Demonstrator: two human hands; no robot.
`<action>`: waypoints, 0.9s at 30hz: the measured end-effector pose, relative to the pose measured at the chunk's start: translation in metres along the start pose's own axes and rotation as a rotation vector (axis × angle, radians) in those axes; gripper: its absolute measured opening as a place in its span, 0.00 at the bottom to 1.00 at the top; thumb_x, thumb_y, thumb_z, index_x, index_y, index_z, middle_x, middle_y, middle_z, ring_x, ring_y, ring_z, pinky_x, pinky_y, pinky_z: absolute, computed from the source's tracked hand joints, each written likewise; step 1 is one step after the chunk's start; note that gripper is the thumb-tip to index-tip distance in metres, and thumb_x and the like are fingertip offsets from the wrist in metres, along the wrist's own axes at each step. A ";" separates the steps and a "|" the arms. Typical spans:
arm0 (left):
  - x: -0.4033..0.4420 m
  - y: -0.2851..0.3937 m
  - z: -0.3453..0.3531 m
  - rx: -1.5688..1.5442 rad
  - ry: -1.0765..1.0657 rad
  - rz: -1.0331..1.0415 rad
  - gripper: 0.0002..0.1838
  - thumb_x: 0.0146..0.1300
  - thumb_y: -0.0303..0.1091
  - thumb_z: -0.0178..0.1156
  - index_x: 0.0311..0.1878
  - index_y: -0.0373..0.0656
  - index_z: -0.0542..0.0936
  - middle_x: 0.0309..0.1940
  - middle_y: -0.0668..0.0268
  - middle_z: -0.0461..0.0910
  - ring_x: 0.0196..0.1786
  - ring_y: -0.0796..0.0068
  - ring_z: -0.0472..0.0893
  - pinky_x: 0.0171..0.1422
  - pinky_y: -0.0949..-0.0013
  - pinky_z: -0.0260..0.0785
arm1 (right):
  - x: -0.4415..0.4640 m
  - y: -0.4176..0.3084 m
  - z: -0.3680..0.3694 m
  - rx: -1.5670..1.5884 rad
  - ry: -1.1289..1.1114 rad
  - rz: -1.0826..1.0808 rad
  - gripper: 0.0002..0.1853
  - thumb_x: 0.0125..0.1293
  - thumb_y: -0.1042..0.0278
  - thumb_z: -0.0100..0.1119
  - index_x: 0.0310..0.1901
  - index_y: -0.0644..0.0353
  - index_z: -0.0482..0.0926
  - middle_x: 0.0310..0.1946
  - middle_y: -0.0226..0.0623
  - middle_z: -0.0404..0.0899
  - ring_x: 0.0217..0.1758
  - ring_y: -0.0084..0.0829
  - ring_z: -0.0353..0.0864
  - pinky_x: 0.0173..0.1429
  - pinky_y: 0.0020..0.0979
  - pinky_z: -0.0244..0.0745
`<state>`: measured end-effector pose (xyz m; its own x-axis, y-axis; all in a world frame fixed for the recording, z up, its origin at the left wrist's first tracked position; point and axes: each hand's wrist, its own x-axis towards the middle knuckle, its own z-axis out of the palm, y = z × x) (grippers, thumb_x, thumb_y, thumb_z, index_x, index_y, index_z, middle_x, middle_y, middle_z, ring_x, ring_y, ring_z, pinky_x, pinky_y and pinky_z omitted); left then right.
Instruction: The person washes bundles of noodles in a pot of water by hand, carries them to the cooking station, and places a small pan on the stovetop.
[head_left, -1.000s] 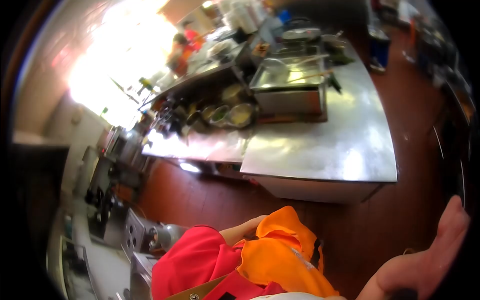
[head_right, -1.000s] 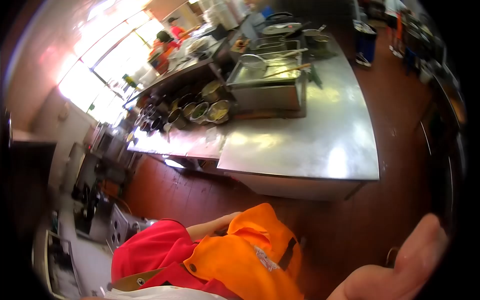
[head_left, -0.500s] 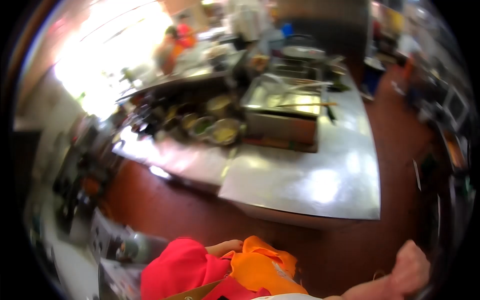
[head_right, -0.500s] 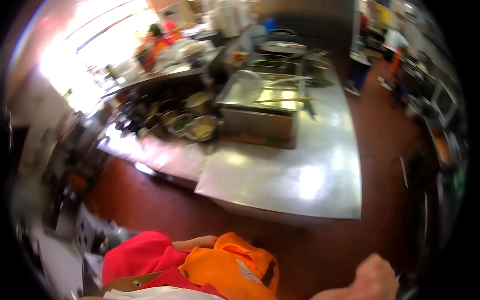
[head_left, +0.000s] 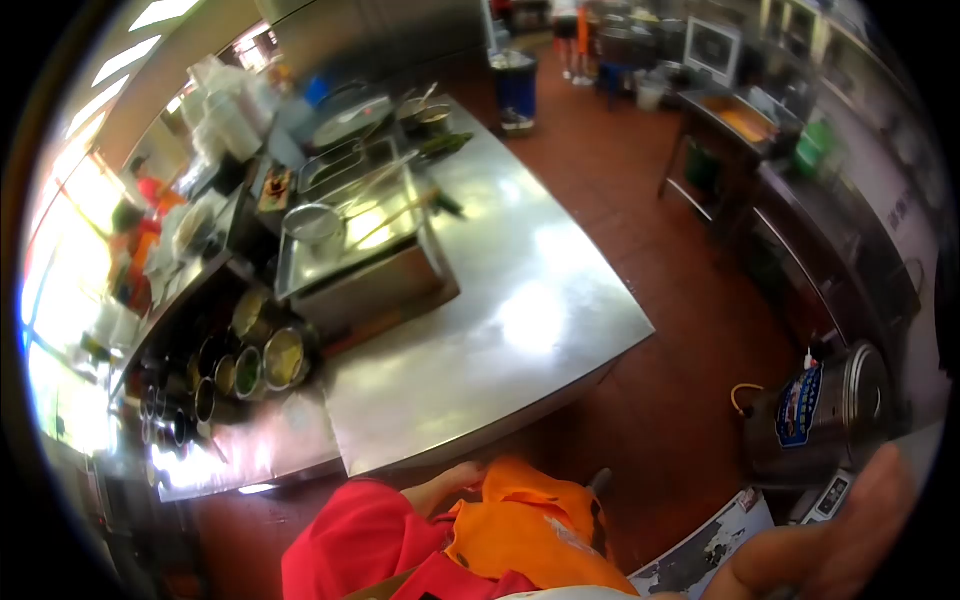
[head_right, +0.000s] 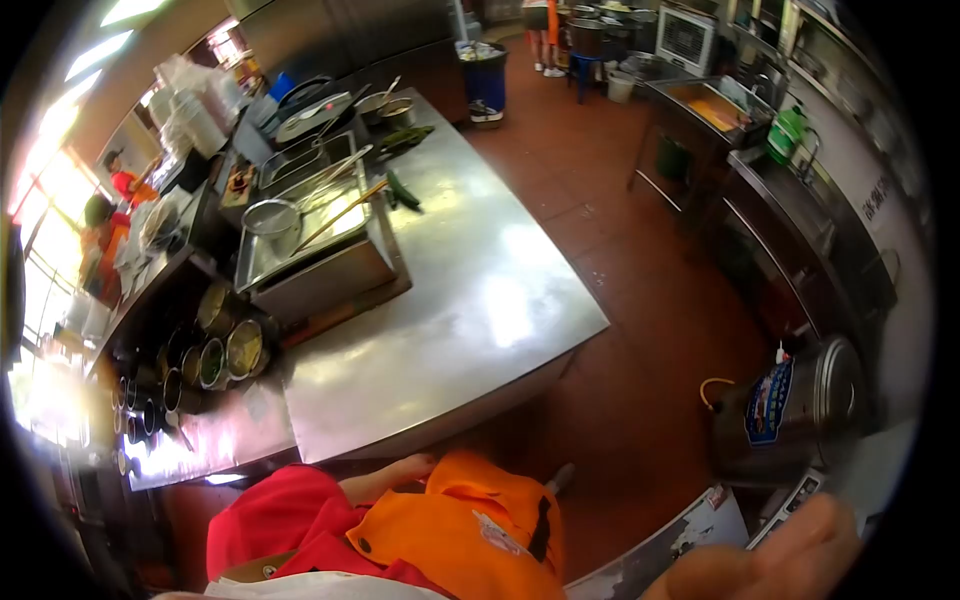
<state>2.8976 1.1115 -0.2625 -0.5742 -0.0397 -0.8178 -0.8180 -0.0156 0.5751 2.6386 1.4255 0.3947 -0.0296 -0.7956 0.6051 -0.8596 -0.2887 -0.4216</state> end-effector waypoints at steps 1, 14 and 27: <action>0.007 0.016 0.011 0.057 0.028 0.028 0.15 0.58 0.41 0.58 0.34 0.37 0.78 0.20 0.65 0.75 0.20 0.76 0.73 0.23 0.72 0.66 | -0.015 -0.002 -0.018 -0.004 -0.044 0.020 0.09 0.47 0.71 0.61 0.23 0.55 0.68 0.22 0.27 0.67 0.19 0.27 0.64 0.28 0.33 0.57; 0.117 0.260 0.102 0.486 0.029 0.157 0.14 0.59 0.42 0.58 0.35 0.40 0.75 0.23 0.67 0.73 0.22 0.79 0.72 0.23 0.73 0.66 | -0.256 -0.055 -0.086 -1.111 1.007 0.896 0.06 0.49 0.73 0.58 0.19 0.60 0.73 0.18 0.32 0.72 0.18 0.30 0.69 0.23 0.30 0.63; 0.286 0.471 0.208 0.611 -0.190 0.061 0.10 0.61 0.39 0.55 0.31 0.43 0.72 0.21 0.68 0.69 0.20 0.79 0.69 0.20 0.73 0.64 | -0.337 0.119 -0.205 -0.498 0.770 0.906 0.07 0.63 0.70 0.60 0.29 0.62 0.78 0.23 0.33 0.77 0.26 0.29 0.78 0.30 0.28 0.70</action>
<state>2.3407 1.3010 -0.2300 -0.5709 0.1563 -0.8060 -0.6240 0.5554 0.5496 2.4414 1.7683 0.2788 -0.8412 -0.0439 0.5389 -0.4704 0.5509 -0.6894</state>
